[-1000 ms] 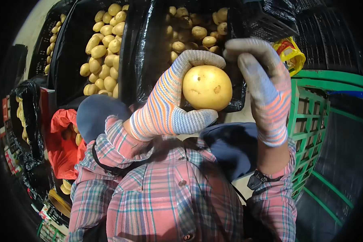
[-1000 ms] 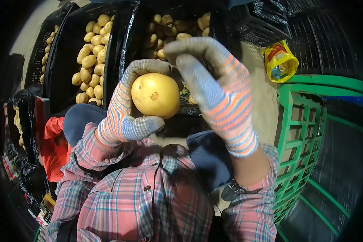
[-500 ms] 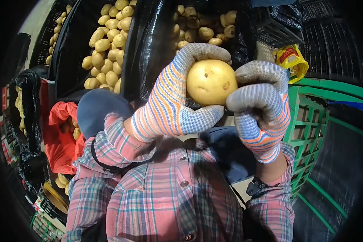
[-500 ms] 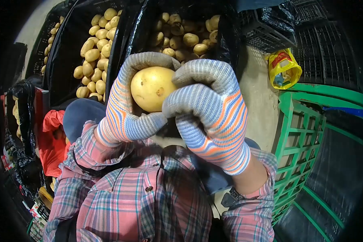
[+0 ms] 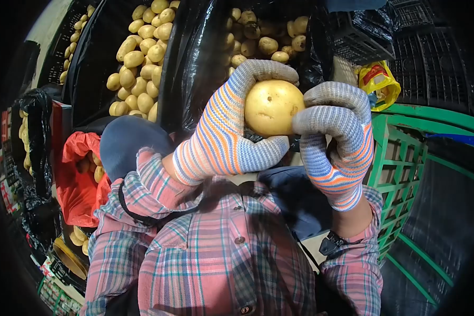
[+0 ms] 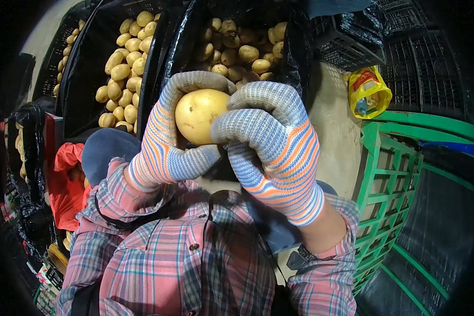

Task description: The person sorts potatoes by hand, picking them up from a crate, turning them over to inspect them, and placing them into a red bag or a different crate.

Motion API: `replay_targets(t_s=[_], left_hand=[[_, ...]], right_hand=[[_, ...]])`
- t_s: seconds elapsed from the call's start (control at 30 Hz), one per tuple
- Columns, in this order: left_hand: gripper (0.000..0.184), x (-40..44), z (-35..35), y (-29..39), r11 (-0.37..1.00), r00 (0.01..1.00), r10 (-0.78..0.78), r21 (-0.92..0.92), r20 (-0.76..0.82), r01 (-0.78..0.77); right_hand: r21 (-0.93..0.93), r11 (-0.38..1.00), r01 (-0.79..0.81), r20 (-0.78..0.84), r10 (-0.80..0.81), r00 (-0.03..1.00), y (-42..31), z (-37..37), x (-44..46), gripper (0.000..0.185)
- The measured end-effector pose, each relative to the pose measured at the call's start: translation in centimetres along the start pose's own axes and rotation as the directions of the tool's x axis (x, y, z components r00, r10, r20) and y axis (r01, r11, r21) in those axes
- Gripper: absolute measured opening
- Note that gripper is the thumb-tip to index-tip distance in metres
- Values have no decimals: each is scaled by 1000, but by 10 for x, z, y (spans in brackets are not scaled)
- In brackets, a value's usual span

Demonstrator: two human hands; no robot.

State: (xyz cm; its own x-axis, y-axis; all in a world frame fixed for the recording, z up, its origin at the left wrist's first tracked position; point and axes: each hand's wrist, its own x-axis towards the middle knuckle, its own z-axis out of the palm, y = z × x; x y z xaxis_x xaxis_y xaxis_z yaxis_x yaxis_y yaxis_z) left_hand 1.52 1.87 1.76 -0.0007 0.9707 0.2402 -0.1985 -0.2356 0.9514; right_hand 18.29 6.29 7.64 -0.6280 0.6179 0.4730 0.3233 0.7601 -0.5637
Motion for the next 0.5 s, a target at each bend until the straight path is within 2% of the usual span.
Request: replay_targets(t_s=[0.13, 0.23, 0.4, 0.5], left_hand=[[63, 0, 1, 0, 998, 1000, 26, 64, -5, -26], [63, 0, 2, 1, 1000, 1000, 5, 6, -6, -5], [63, 1, 1, 1, 1000, 1000, 18, 18, -2, -17], [63, 1, 0, 0, 1000, 1000, -8, -17, -4, 8]], right_hand=[[15, 1000, 10, -24, -10, 1000, 1, 2, -1, 28], [2, 1000, -15, -10, 15, 1000, -1, 1, -1, 28], [29, 999, -23, 13, 22, 1000, 0, 1, -1, 26], [6, 998, -69, -23, 69, 997, 0, 4, -2, 24]])
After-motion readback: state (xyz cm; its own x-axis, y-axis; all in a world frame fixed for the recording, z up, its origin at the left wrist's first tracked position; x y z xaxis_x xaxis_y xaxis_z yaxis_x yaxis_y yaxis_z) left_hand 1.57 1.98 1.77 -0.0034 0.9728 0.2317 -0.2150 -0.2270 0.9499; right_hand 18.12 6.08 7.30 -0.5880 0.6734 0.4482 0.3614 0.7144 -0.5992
